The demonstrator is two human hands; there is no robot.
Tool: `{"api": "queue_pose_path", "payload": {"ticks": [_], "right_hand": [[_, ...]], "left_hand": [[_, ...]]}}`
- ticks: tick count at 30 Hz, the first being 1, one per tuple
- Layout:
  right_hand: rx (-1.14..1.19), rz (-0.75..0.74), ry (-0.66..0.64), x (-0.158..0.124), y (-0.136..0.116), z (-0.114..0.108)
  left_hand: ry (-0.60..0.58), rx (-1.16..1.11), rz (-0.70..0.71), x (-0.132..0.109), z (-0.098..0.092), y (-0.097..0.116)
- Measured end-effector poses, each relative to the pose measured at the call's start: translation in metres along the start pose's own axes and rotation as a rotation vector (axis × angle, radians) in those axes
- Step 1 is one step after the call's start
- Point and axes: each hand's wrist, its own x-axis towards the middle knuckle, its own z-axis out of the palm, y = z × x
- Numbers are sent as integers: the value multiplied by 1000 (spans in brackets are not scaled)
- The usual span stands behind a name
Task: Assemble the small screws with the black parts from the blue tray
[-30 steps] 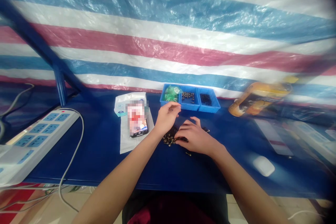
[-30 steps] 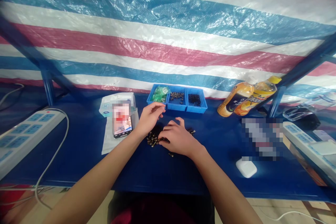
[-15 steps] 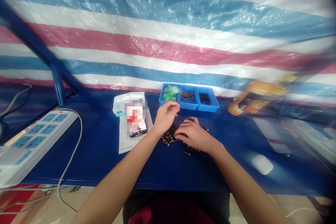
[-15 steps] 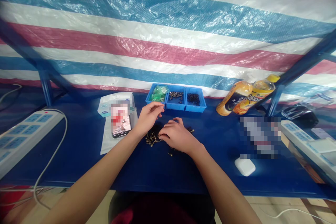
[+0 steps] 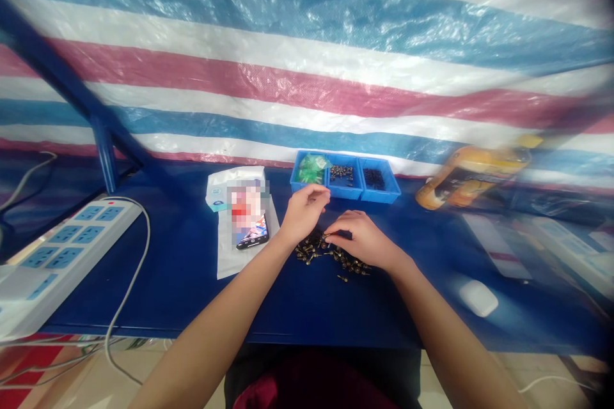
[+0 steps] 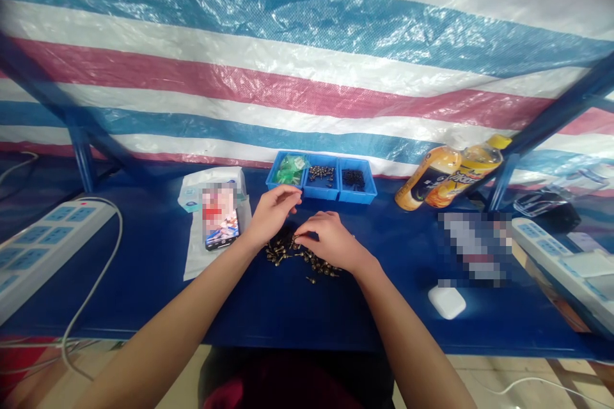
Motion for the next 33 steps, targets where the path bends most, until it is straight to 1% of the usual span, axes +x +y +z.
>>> {"api": "queue_pose_path", "payload": {"ticks": [6,10,12,15,17,20,24,26,30,31,33], "right_hand": [[176,101,142,-1,7,-6],[257,137,227,-2,10,-9],[307,168,269,-1,12,-9],[331,218,340,0,12,-6],[325,224,384,1,12,-4],[316,209,417,2,10,0],[323,197,414,4,10,3],[327,196,412,4,10,3],[340,239,433,4,10,3],[339,256,435,4,10,4],[356,287,418,4,10,5]], "left_hand": [[-98,111,45,-4,1,5],[-148,174,74,-7,1,9],[-198,136,42,-7,2,10],[-286,1,-46,-7,2,11],[-306,-77,-88,-6,2,12],[-277,-154,-134,-6,3,12],[-187,-235,-240,-7,5,12],[-145,-270,-266,-7,7,11],[-121,-275,-233,-6,7,7],[-110,-258,-202,-6,7,5],[-59,-192,-82,-5,8,2]]}}
